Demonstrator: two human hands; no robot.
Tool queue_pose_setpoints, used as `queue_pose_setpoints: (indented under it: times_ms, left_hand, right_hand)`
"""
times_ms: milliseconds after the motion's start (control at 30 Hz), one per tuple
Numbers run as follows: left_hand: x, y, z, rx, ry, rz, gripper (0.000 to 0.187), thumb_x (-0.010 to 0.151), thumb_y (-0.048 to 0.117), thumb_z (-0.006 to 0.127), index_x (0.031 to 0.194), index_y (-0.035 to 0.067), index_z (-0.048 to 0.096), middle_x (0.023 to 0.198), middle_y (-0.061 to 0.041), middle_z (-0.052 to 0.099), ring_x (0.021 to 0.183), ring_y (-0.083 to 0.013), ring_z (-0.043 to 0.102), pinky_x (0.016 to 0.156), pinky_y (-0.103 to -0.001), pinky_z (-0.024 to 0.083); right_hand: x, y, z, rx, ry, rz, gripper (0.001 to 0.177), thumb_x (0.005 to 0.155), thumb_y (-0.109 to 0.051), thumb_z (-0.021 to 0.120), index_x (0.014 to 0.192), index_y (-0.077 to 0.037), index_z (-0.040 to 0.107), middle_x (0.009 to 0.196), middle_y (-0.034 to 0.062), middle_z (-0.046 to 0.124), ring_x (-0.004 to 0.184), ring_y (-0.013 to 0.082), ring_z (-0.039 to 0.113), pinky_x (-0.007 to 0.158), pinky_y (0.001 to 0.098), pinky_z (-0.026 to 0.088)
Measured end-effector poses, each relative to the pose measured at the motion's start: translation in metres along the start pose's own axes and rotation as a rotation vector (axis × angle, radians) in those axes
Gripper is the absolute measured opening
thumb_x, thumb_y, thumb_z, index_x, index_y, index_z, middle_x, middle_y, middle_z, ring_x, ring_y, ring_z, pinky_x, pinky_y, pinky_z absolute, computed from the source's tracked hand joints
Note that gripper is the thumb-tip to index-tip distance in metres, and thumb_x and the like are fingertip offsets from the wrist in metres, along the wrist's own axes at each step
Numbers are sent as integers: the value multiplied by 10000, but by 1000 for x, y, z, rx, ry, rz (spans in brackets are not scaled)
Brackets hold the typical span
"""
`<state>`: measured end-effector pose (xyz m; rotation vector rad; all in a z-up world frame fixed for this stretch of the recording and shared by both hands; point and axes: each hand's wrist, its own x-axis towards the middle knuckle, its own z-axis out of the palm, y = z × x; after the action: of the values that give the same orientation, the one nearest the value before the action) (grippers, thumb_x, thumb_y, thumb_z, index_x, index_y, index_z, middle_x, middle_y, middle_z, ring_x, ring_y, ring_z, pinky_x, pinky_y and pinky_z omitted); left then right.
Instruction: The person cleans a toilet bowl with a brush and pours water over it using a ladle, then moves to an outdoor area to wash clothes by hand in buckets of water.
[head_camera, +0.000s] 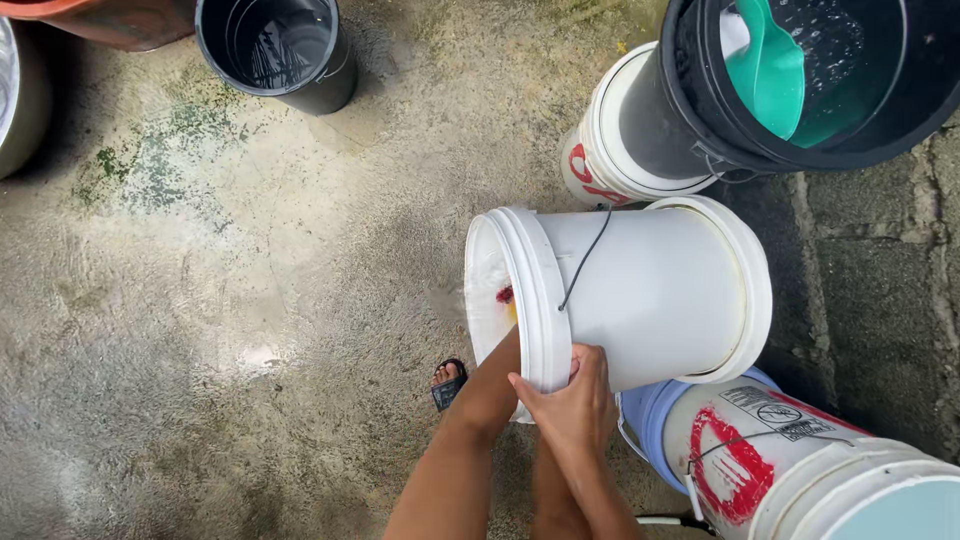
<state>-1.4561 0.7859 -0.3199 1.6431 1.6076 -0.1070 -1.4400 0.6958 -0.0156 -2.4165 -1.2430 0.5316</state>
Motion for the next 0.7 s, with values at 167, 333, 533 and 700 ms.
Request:
queue_pose_setpoints:
  times_ms: [167, 333, 533, 700]
  left_hand:
    - [3, -31, 15, 18, -81, -73, 548, 832, 252, 743, 1303, 6, 609, 1198, -241, 642, 1108, -374, 600, 942, -450, 479]
    - [-11, -32, -5, -243, -78, 14, 412, 910, 281, 686, 1240, 35, 699, 1106, -233, 715, 999, -352, 689, 863, -430, 537]
    - [-128, -82, -145, -882, 132, 10, 473, 689, 109, 777, 1150, 24, 722, 1026, -140, 793, 905, -206, 751, 832, -327, 572]
    - [-208, -145, -221, -905, 351, -186, 450, 682, 25, 703, 1130, 4, 736, 1028, -88, 799, 893, -149, 741, 829, -275, 567]
  right_hand:
    - [-3, -4, 23, 44, 5, -46, 766, 518, -410, 969, 1040, -60, 532, 909, 87, 569, 786, 293, 609, 687, 457, 527]
    - [1, -11, 27, -78, -89, 51, 745, 532, -431, 972, 1018, -72, 535, 931, 87, 589, 823, 302, 635, 681, 476, 528]
    - [-3, -25, 63, -91, -129, -11, 762, 572, -410, 967, 1087, -43, 543, 1042, 129, 623, 930, 346, 664, 731, 482, 547]
    - [-7, -34, 101, -183, -201, -1, 820, 630, -444, 954, 1159, 7, 520, 1114, 166, 614, 912, 359, 683, 709, 484, 568]
